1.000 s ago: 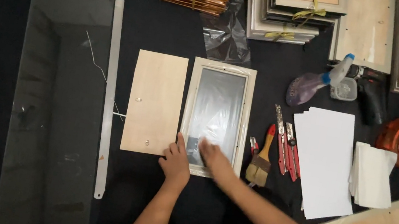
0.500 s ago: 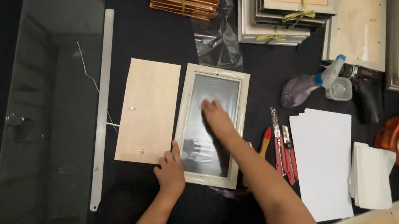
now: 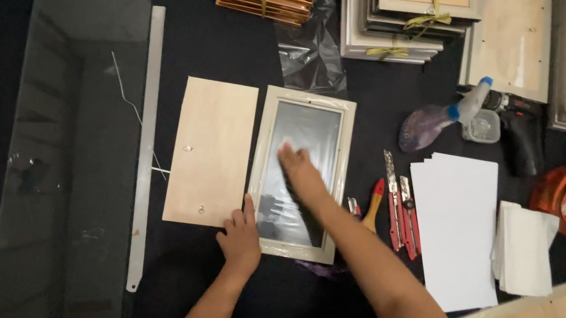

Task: Cleaning a glass pane for a frame and cutting a paper backing to size using a ruler and utility knife.

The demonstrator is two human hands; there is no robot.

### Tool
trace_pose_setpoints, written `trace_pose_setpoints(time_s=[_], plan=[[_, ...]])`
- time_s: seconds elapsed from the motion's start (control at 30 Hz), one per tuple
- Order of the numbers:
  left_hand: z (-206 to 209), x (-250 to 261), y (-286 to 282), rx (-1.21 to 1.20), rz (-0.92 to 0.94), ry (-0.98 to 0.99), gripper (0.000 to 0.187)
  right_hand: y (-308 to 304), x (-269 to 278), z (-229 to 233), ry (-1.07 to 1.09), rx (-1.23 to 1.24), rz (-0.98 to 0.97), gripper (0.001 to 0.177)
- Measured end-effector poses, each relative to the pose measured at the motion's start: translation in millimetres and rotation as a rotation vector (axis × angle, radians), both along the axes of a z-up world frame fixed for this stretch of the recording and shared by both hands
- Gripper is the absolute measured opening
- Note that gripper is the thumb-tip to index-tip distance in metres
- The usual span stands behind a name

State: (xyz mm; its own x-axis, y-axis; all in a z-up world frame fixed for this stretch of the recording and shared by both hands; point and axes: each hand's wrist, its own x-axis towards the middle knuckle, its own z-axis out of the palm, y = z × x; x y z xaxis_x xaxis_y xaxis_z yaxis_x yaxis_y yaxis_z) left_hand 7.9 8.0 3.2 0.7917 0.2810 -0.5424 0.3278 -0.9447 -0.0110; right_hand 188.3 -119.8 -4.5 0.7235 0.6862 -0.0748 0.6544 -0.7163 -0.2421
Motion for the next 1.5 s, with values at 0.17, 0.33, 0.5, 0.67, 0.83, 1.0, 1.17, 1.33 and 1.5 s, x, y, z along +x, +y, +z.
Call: trace_pose_setpoints(time_s=[0.17, 0.33, 0.5, 0.67, 0.83, 1.0, 1.17, 1.33, 1.5], plan=[[-1, 0, 0, 0.095, 0.005, -0.130, 0.107, -16, -112, 30, 0.013, -0.081, 0.270, 0.046], [6, 1, 1, -0.073, 0.039, 0.043, 0.119, -26, -147, 34, -0.035, -0.135, 0.410, 0.040], [0, -2, -6, 0.093, 0.022, -0.104, 0.106, -22, -68, 14, -0.187, -0.189, 0.432, 0.038], [7, -8, -10, 0.229, -0.017, -0.288, 0.089, 6, 64, -27, -0.314, -0.136, 0.221, 0.032], [-4, -4, -5, 0.337, -0.032, -0.396, 0.077, 29, 125, -37, -0.059, -0.050, -0.132, 0.041], [14, 0, -2, 0.043, 0.001, 0.001, 0.109, 34, 109, -46, -0.080, -0.063, -0.050, 0.035], [13, 4, 3, -0.046, 0.063, 0.043, 0.120, 17, -17, -4, 0.121, -0.020, 0.060, 0.036], [44, 7, 6, -0.149, 0.111, 0.077, 0.126, -10, -128, 23, 0.081, -0.204, 0.389, 0.032], [19, 1, 2, -0.042, 0.092, 0.010, 0.108, -6, -107, 32, 0.000, -0.082, 0.502, 0.022]])
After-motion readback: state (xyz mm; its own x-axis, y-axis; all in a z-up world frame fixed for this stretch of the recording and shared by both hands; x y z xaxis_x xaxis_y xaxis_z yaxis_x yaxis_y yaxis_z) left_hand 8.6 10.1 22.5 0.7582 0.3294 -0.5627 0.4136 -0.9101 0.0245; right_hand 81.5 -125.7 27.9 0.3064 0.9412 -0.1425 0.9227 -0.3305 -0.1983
